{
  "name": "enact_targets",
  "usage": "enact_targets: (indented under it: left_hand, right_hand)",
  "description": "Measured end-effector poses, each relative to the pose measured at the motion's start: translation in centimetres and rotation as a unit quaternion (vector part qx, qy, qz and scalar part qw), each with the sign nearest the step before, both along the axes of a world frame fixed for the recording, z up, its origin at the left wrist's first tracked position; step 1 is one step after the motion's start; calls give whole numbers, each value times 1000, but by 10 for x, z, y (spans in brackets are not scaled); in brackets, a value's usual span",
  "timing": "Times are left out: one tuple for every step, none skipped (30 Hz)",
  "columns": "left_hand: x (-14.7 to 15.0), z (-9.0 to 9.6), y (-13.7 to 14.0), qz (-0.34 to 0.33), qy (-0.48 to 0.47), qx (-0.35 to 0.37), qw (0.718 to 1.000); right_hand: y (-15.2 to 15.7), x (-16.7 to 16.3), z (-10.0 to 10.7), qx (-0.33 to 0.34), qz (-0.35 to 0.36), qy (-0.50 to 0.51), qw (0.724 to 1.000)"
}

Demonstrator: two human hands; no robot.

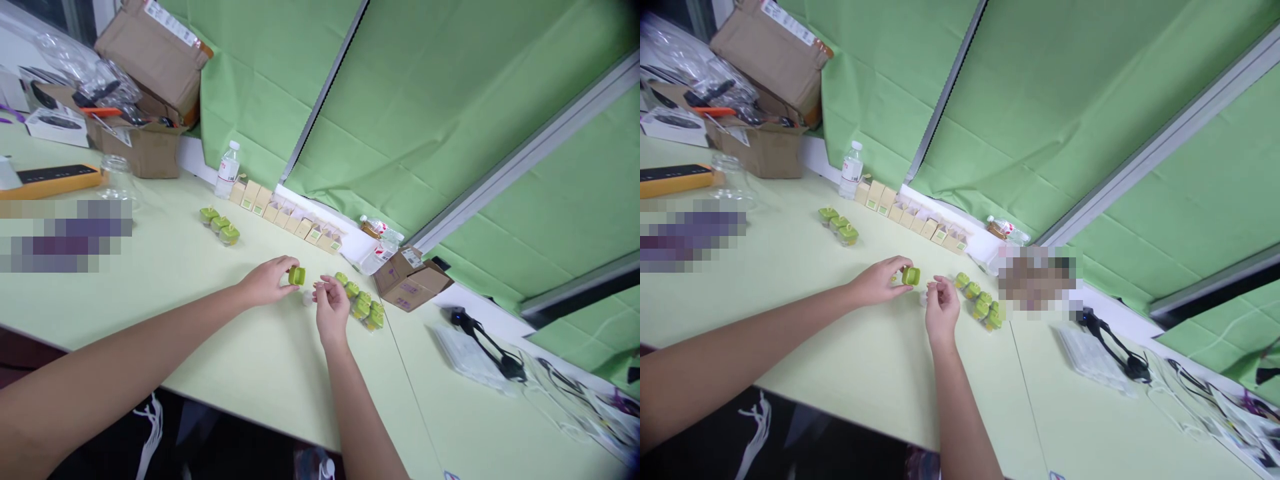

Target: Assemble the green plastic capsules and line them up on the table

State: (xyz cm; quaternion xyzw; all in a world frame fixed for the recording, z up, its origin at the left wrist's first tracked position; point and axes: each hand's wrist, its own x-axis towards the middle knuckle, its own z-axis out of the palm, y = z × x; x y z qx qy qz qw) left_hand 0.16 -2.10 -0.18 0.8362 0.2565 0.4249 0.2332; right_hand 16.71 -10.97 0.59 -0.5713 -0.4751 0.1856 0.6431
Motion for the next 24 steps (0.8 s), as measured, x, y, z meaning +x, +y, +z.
enact_targets:
  left_hand:
    - [0, 1, -1, 1, -1, 3, 1000]
    - [0, 1, -1, 1, -1, 5, 1000]
    - [0, 2, -1, 0, -2, 7, 1000]
    - [-1, 3, -1, -3, -2, 10, 1000]
    - [-1, 3, -1, -7, -2, 13, 1000]
    - [-1, 4, -1, -10, -2, 16, 1000]
    - [-1, 4, -2, -14, -1, 20, 1000]
    - [-1, 4, -2, -20, 1, 24, 1000]
    - [-1, 4, -2, -25, 5, 27, 999]
    - [-1, 5, -3, -30, 9, 31, 999]
    - [0, 5, -4, -34, 14, 35, 999]
    - [0, 5, -5, -38, 20, 39, 998]
    - [0, 5, -6, -41, 26, 44, 998]
    - [1, 5, -7, -43, 32, 49, 997]
    - [1, 6, -8, -44, 38, 55, 997]
    - [2, 6, -9, -46, 45, 62, 996]
    - [2, 6, -10, -47, 51, 69, 995]
    - [2, 7, -11, -48, 57, 77, 994]
    - [3, 7, -12, -49, 62, 84, 993]
    - [3, 7, -12, -51, 68, 91, 992]
    - [3, 8, -13, -54, 74, 98, 991]
    - [4, 7, -13, -56, 79, 105, 990]
    - [4, 7, -13, -59, 84, 111, 988]
    - [4, 7, -13, -61, 88, 116, 987]
  right_hand:
    - [0, 1, -1, -2, 2, -11, 1000]
    - [1, 1, -2, -4, 3, -20, 1000]
    - [1, 1, -3, -7, 4, -29, 1000]
    - [1, 2, -3, -9, 3, -38, 999]
    - [2, 2, -4, -10, 1, -49, 999]
    - [1, 1, -4, -11, -3, -62, 998]
    - [1, 1, -4, -10, -6, -75, 997]
    - [0, 1, -3, -8, -10, -89, 996]
    - [-1, 0, -3, -5, -14, -102, 995]
    - [-1, -1, -2, -4, -18, -114, 993]
    - [-3, -1, -1, -4, -21, -125, 992]
    - [-4, -2, 0, -8, -23, -133, 991]
    - [-5, -3, 1, -12, -24, -139, 990]
    - [-6, -3, 2, -18, -25, -143, 989]
    - [-6, -4, 3, -23, -23, -147, 989]
    - [-7, -5, 3, -27, -21, -152, 988]
    - [-8, -7, 3, -32, -20, -156, 987]
    - [-8, -8, 3, -35, -21, -162, 986]
    - [-8, -9, 3, -38, -24, -167, 985]
    - [-8, -10, 3, -39, -26, -172, 984]
    - [-8, -10, 2, -40, -29, -178, 983]
    - [-8, -11, 1, -39, -32, -185, 981]
    - [-8, -11, 1, -38, -33, -194, 980]
    - [-8, -11, 0, -36, -34, -203, 978]
